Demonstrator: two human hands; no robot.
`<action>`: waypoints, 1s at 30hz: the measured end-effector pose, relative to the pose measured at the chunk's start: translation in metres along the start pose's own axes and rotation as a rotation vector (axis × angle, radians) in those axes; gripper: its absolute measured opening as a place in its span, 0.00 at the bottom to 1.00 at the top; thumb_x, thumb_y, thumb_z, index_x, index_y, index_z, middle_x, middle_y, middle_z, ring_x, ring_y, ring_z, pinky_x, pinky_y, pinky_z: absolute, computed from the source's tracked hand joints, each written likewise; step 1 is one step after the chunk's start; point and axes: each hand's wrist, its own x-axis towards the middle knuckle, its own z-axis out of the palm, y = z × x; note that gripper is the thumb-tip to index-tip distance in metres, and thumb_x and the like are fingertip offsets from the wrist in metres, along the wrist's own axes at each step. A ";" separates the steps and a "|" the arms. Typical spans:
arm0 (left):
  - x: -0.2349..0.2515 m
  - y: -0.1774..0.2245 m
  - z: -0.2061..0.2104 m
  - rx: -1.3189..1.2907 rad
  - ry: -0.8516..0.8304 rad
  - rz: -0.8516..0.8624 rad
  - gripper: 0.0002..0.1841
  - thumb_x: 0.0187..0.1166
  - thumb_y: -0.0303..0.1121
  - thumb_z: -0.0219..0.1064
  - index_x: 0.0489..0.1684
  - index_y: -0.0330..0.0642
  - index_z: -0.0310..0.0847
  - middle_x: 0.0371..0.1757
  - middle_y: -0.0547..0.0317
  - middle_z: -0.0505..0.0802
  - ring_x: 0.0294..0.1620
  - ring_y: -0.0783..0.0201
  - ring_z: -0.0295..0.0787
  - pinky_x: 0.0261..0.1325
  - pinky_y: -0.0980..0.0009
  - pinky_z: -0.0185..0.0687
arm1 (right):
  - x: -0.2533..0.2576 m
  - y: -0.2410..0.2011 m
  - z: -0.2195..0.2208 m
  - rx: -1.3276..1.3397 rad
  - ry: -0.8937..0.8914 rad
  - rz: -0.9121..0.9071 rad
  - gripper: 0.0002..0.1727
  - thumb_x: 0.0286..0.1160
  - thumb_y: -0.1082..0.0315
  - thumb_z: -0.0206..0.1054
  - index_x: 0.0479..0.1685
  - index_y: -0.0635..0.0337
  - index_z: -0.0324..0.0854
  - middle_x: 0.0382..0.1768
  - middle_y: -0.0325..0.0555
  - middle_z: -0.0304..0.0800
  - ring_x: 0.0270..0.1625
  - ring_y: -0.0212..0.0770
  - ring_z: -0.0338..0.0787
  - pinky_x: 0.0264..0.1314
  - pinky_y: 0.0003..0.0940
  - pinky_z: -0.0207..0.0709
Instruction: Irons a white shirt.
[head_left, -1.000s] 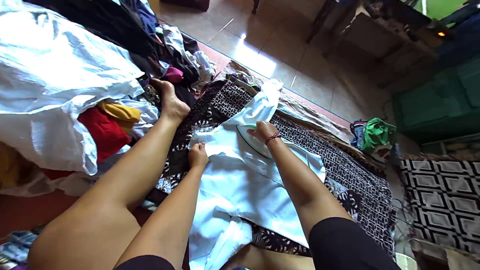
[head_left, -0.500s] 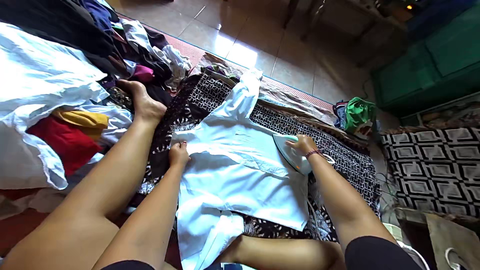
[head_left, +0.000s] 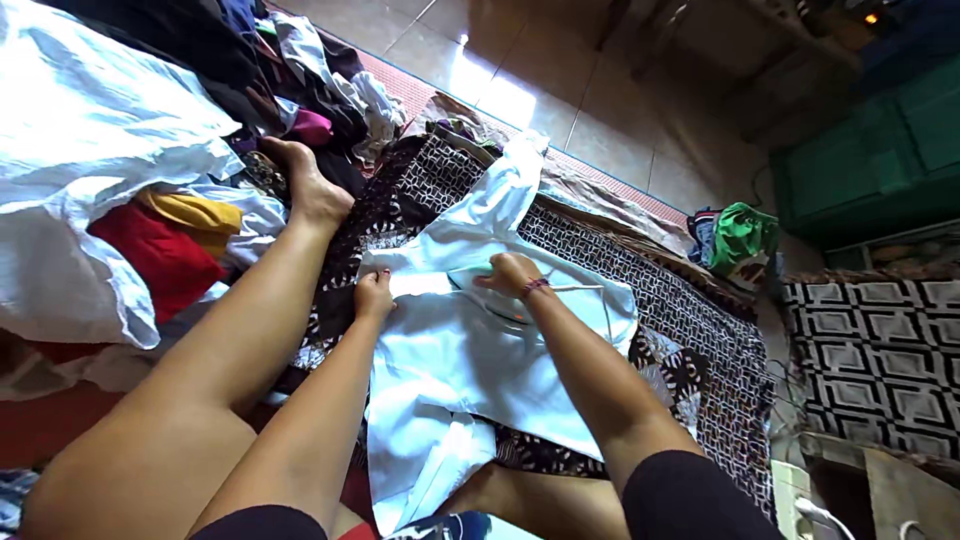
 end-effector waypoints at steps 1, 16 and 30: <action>-0.020 0.041 -0.025 -0.040 0.031 0.043 0.16 0.90 0.25 0.52 0.69 0.24 0.70 0.70 0.37 0.80 0.65 0.53 0.79 0.68 0.65 0.76 | 0.004 -0.016 -0.002 0.012 -0.005 0.027 0.30 0.74 0.41 0.75 0.46 0.66 0.89 0.48 0.62 0.94 0.57 0.63 0.92 0.59 0.69 0.81; 0.092 -0.168 0.109 -0.044 -0.163 -0.186 0.21 0.91 0.38 0.59 0.59 0.22 0.81 0.55 0.25 0.88 0.53 0.37 0.87 0.62 0.38 0.78 | -0.066 0.061 0.008 0.028 -0.022 0.166 0.31 0.80 0.40 0.69 0.55 0.64 0.86 0.55 0.61 0.92 0.65 0.60 0.90 0.66 0.64 0.79; 0.044 -0.098 0.065 -0.176 -0.156 -0.250 0.19 0.95 0.32 0.50 0.60 0.17 0.76 0.56 0.23 0.85 0.50 0.39 0.83 0.60 0.42 0.76 | -0.049 0.041 0.015 -0.119 -0.117 -0.165 0.31 0.77 0.38 0.70 0.48 0.63 0.87 0.43 0.60 0.93 0.54 0.61 0.93 0.59 0.66 0.80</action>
